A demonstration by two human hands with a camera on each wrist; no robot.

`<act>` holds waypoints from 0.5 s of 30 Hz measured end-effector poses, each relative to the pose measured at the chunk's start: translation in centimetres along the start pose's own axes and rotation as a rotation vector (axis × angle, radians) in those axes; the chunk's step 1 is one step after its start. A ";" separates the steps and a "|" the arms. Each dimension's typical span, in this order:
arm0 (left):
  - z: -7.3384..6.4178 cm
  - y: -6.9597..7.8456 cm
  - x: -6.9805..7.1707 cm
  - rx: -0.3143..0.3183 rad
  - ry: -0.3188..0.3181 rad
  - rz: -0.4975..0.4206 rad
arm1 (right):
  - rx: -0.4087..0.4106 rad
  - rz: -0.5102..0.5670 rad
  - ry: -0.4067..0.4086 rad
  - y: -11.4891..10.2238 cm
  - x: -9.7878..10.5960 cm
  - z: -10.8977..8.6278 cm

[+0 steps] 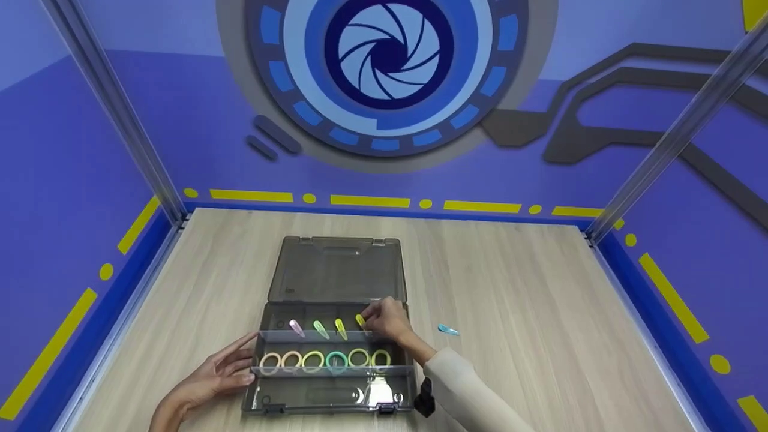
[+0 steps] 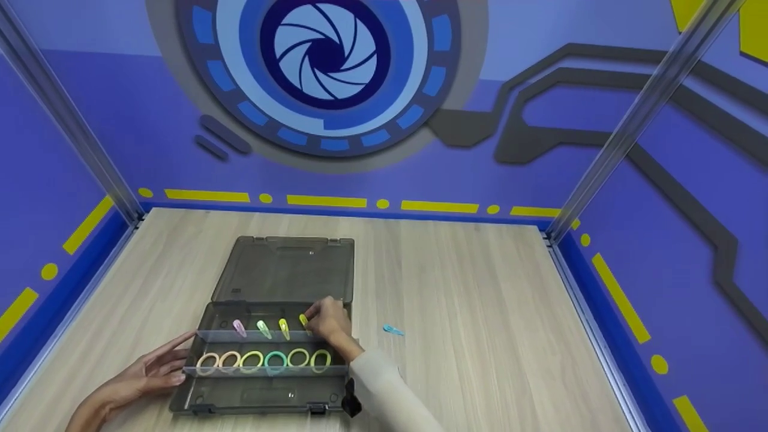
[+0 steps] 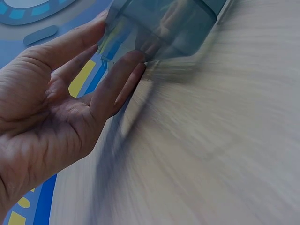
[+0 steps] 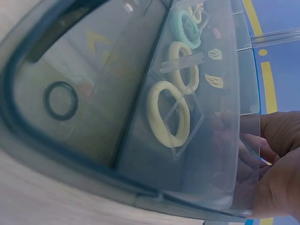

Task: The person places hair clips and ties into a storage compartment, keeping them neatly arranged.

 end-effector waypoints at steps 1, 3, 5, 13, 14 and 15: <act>0.0 0.0 0.0 -0.005 -0.001 -0.001 | 0.001 -0.011 0.000 0.0 -0.1 0.0; -0.2 -0.1 0.0 -0.025 -0.008 0.002 | 0.003 -0.037 0.005 0.0 -0.2 0.1; -0.3 -0.3 0.1 -0.038 -0.014 0.007 | 0.004 -0.058 0.008 -0.1 -0.5 0.1; -0.3 -0.3 0.0 -0.029 -0.009 0.010 | 0.041 -0.094 -0.020 0.1 -0.3 0.2; -0.2 -0.3 0.1 -0.035 -0.010 0.010 | 0.051 -0.097 -0.025 0.1 -0.2 0.2; -0.2 -0.3 0.1 -0.039 -0.012 0.011 | 0.060 -0.096 -0.030 0.1 -0.1 0.3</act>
Point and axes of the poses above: each hand's wrist, its own z-axis towards the middle knuckle, its own x-axis out of the back of the hand, y = z × x, the point moved 1 cm from there along z, towards the middle knuckle, and after that the axes turned 4 degrees about -x, right-handed, at the moved point
